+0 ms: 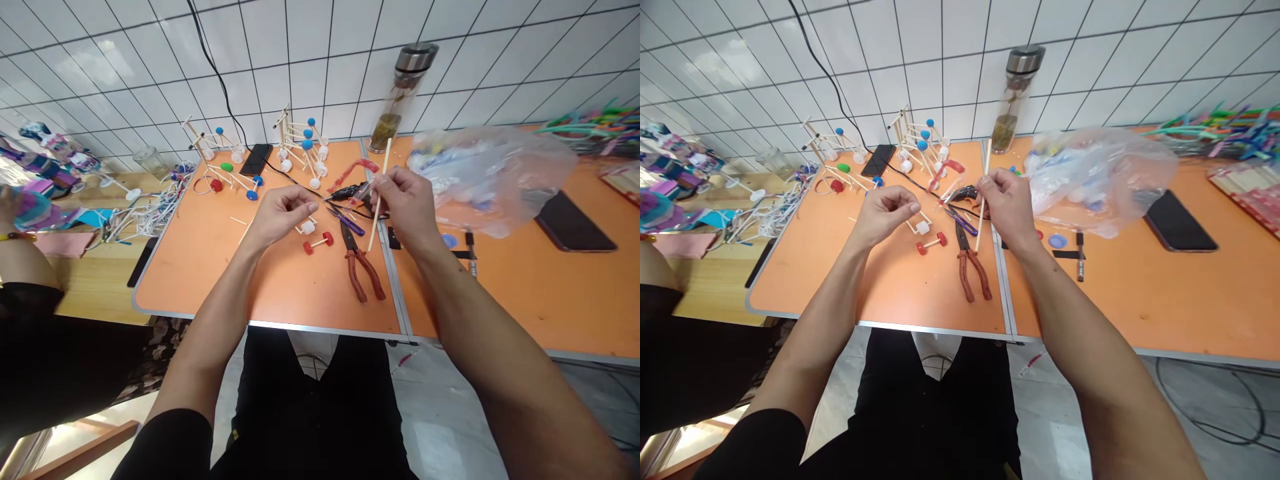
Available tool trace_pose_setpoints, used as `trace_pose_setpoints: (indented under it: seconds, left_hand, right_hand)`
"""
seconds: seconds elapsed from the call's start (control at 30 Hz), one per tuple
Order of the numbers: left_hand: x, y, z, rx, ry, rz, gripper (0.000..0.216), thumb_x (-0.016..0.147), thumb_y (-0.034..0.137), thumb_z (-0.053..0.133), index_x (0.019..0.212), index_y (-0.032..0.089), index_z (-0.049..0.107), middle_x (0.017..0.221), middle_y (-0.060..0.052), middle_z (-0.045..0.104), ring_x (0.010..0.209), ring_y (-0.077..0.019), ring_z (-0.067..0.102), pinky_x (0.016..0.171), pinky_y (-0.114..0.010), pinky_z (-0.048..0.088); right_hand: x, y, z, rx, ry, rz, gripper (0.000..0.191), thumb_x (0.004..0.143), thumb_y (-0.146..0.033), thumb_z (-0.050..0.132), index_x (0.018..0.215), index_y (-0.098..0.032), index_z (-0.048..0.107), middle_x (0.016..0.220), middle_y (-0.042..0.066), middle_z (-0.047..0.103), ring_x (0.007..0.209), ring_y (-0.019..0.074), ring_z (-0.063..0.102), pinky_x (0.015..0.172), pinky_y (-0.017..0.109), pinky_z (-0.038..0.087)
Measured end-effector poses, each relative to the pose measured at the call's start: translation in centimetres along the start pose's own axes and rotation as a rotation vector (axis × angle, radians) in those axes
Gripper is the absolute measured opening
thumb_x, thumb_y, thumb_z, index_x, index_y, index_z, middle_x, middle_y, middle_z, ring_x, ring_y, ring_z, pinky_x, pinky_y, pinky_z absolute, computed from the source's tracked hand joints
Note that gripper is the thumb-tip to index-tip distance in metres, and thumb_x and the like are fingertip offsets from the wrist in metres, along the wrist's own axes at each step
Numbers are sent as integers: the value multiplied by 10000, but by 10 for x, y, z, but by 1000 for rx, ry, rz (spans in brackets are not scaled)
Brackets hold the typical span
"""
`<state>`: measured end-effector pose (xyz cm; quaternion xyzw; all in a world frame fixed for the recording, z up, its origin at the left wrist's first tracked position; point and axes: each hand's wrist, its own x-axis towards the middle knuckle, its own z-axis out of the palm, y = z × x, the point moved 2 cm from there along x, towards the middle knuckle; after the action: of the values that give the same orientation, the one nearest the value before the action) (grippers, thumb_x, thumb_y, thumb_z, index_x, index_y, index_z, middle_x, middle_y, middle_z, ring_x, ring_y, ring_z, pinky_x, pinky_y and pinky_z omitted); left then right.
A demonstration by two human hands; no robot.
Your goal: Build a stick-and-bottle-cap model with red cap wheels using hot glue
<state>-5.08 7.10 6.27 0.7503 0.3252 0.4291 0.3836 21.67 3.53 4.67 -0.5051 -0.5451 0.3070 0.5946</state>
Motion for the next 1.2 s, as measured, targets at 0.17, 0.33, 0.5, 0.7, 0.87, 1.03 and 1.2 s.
trace_pose_setpoints:
  seconds: [0.17, 0.33, 0.5, 0.7, 0.87, 1.03, 1.2]
  left_hand:
    - [-5, 1, 13, 257, -23, -78, 150, 911, 300, 692, 792, 211, 681, 685, 14, 651, 613, -136, 512, 618, -297, 369]
    - [-5, 3, 12, 626, -60, -87, 106, 883, 204, 637, 793, 221, 691, 802, -32, 765, 726, -195, 618, 700, -349, 388]
    - [-5, 4, 14, 701, -118, -65, 108, 903, 209, 637, 841, 228, 724, 899, -51, 819, 807, -228, 675, 747, -370, 410]
    - [-4, 3, 15, 730, -160, -43, 140, 900, 166, 619, 840, 234, 726, 909, -56, 815, 841, -245, 698, 751, -374, 415]
    - [-5, 4, 15, 736, -200, -25, 138, 879, 142, 622, 837, 238, 712, 902, -53, 804, 832, -250, 692, 715, -377, 381]
    - [-5, 5, 16, 736, -214, -15, 127, 888, 152, 624, 844, 238, 706, 898, -52, 796, 836, -252, 683, 706, -384, 362]
    - [-6, 6, 17, 736, -223, -16, 113, 897, 160, 623, 857, 233, 700, 907, -56, 794, 846, -251, 679, 702, -385, 349]
  right_hand:
    - [3, -3, -2, 171, -26, 60, 448, 948, -702, 808, 943, -284, 645, 786, -16, 612, 517, 112, 422, 437, 274, 341]
    - [-3, -18, 2, 27, -104, 6, 468, 967, -719, 778, 917, -259, 710, 753, -4, 585, 550, 125, 384, 484, 301, 272]
    - [-4, -21, 2, -185, -129, -16, 397, 881, -551, 910, 800, -224, 700, 708, -6, 586, 658, 148, 490, 602, 308, 389]
    - [-4, -21, 1, -227, -128, 12, 341, 895, -542, 892, 905, -237, 738, 697, -20, 562, 673, 161, 501, 635, 313, 424]
    - [-3, -19, 2, -232, -143, 18, 341, 860, -543, 896, 893, -235, 755, 702, -12, 576, 687, 173, 526, 651, 320, 440]
    - [-2, -12, 3, -211, -129, 65, 263, 872, -457, 877, 939, -240, 743, 737, -5, 641, 720, 190, 591, 672, 326, 484]
    - [1, -2, 2, -206, -95, 99, 297, 853, -388, 905, 1035, -240, 722, 713, -36, 602, 677, 175, 572, 651, 316, 455]
